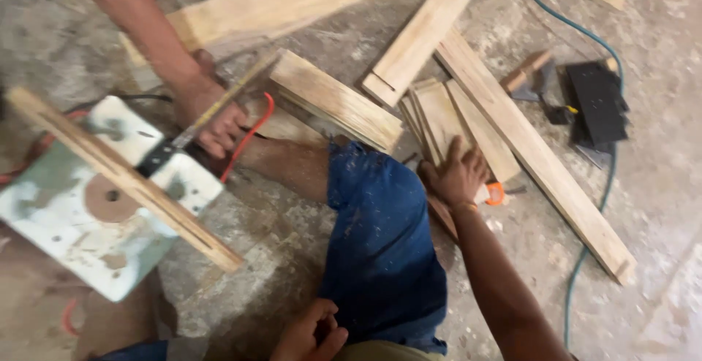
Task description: The person uses a small electric router to shape the edges of wooden planks.
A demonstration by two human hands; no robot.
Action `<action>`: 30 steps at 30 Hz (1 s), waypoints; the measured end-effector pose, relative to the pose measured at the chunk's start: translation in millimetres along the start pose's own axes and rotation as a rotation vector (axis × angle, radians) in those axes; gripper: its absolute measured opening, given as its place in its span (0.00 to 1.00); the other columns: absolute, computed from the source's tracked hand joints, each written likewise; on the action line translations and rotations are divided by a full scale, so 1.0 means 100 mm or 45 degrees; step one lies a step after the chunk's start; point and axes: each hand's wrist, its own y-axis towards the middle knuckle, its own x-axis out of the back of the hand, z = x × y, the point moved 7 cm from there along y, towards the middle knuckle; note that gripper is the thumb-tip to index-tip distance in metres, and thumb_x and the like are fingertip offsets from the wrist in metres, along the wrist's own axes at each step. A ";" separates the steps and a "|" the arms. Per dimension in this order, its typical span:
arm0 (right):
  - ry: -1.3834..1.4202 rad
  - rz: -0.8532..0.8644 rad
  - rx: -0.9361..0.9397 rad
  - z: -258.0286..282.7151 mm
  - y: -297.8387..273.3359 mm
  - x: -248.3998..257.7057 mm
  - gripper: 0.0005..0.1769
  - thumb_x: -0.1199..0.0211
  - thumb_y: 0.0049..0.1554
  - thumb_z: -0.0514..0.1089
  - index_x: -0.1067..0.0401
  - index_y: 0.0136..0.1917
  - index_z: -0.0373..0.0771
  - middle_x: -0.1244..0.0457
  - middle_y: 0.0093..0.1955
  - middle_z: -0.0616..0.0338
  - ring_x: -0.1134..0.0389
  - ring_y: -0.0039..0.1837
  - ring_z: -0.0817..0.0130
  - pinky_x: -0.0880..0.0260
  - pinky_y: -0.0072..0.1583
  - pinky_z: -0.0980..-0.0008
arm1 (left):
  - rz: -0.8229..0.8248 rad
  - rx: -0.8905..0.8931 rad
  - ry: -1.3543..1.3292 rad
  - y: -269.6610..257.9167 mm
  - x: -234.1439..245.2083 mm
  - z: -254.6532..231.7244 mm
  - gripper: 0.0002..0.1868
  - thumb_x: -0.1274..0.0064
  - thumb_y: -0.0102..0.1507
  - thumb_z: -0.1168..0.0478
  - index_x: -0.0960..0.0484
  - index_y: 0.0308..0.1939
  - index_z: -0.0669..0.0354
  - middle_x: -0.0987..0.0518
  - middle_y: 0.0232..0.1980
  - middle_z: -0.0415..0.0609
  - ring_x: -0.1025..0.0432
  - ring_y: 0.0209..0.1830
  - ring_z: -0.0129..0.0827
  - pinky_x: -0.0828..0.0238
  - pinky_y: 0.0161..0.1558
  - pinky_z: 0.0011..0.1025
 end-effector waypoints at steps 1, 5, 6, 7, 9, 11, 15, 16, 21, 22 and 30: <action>0.022 -0.006 0.015 0.00 -0.10 0.02 0.54 0.27 0.45 0.70 0.40 0.74 0.40 0.46 0.68 0.30 0.46 0.68 0.30 0.47 0.64 0.32 | -0.024 -0.003 0.012 -0.06 -0.07 0.36 0.21 0.35 0.58 0.54 0.23 0.51 0.58 0.19 0.35 0.45 0.24 0.40 0.31 0.29 0.47 0.33; 0.377 -0.030 0.150 0.55 0.32 0.08 0.47 0.31 0.51 0.66 0.39 0.75 0.40 0.43 0.71 0.35 0.44 0.72 0.35 0.46 0.70 0.39 | -0.136 0.145 0.162 0.30 -0.08 1.60 0.27 0.31 0.54 0.47 0.23 0.52 0.50 0.20 0.34 0.48 0.25 0.37 0.36 0.28 0.44 0.35; 0.485 0.046 0.219 0.70 0.36 0.12 0.44 0.33 0.53 0.65 0.37 0.75 0.42 0.39 0.68 0.40 0.39 0.71 0.40 0.42 0.72 0.44 | -0.073 0.259 0.255 0.30 -0.16 1.89 0.31 0.29 0.53 0.43 0.23 0.55 0.46 0.21 0.36 0.48 0.25 0.38 0.38 0.28 0.44 0.37; 0.495 0.044 0.237 0.82 0.48 0.04 0.44 0.33 0.53 0.65 0.37 0.75 0.42 0.39 0.68 0.40 0.39 0.71 0.40 0.42 0.72 0.44 | -0.094 0.257 0.253 0.35 -0.19 1.82 0.31 0.29 0.53 0.43 0.23 0.55 0.46 0.21 0.36 0.48 0.25 0.38 0.38 0.28 0.44 0.37; 0.671 0.274 0.454 1.19 0.68 -0.19 0.41 0.33 0.53 0.63 0.35 0.74 0.44 0.34 0.65 0.45 0.34 0.69 0.45 0.36 0.72 0.53 | -0.239 -0.172 0.597 0.45 -0.23 1.43 0.26 0.27 0.54 0.44 0.21 0.48 0.48 0.20 0.39 0.55 0.25 0.41 0.49 0.30 0.41 0.46; 0.591 0.351 0.603 1.58 0.85 -0.21 0.44 0.31 0.51 0.62 0.37 0.74 0.42 0.37 0.67 0.42 0.36 0.69 0.42 0.36 0.69 0.52 | -0.237 -0.142 0.560 0.51 -0.32 1.35 0.27 0.28 0.55 0.44 0.20 0.51 0.48 0.19 0.41 0.56 0.24 0.41 0.51 0.29 0.41 0.48; 0.200 0.635 0.804 2.32 0.98 -0.12 0.56 0.25 0.43 0.63 0.45 0.76 0.41 0.43 0.72 0.39 0.40 0.69 0.39 0.35 0.65 0.49 | -0.095 -0.039 0.349 0.69 -0.44 1.54 0.28 0.33 0.60 0.38 0.22 0.53 0.49 0.18 0.37 0.50 0.21 0.37 0.42 0.26 0.43 0.42; 0.199 0.630 0.811 2.38 1.00 -0.10 0.56 0.25 0.43 0.63 0.45 0.76 0.41 0.43 0.72 0.39 0.40 0.69 0.39 0.35 0.65 0.49 | -0.103 -0.043 0.348 0.68 -0.41 1.51 0.28 0.33 0.60 0.38 0.22 0.53 0.49 0.18 0.37 0.50 0.21 0.37 0.42 0.26 0.43 0.42; 0.042 0.831 0.611 2.36 1.00 0.16 0.61 0.24 0.42 0.64 0.51 0.78 0.42 0.37 0.61 0.36 0.34 0.61 0.41 0.29 0.60 0.51 | -0.157 0.259 0.217 0.48 -0.08 1.20 0.32 0.34 0.57 0.40 0.24 0.58 0.49 0.20 0.32 0.47 0.24 0.31 0.34 0.27 0.39 0.35; 0.037 0.836 0.621 2.28 1.02 0.22 0.61 0.24 0.42 0.64 0.51 0.78 0.42 0.37 0.61 0.36 0.34 0.61 0.41 0.29 0.60 0.51 | -0.164 0.262 0.208 0.44 -0.10 1.21 0.32 0.34 0.57 0.40 0.24 0.58 0.49 0.20 0.32 0.47 0.24 0.31 0.34 0.27 0.39 0.35; 1.672 0.653 0.284 1.64 1.27 1.08 0.49 0.28 0.48 0.47 0.46 0.77 0.34 0.34 0.56 0.47 0.31 0.57 0.58 0.26 0.54 0.62 | 0.208 0.287 -0.536 0.51 -0.61 1.56 0.24 0.41 0.65 0.40 0.16 0.55 0.53 0.18 0.37 0.41 0.24 0.37 0.25 0.28 0.45 0.26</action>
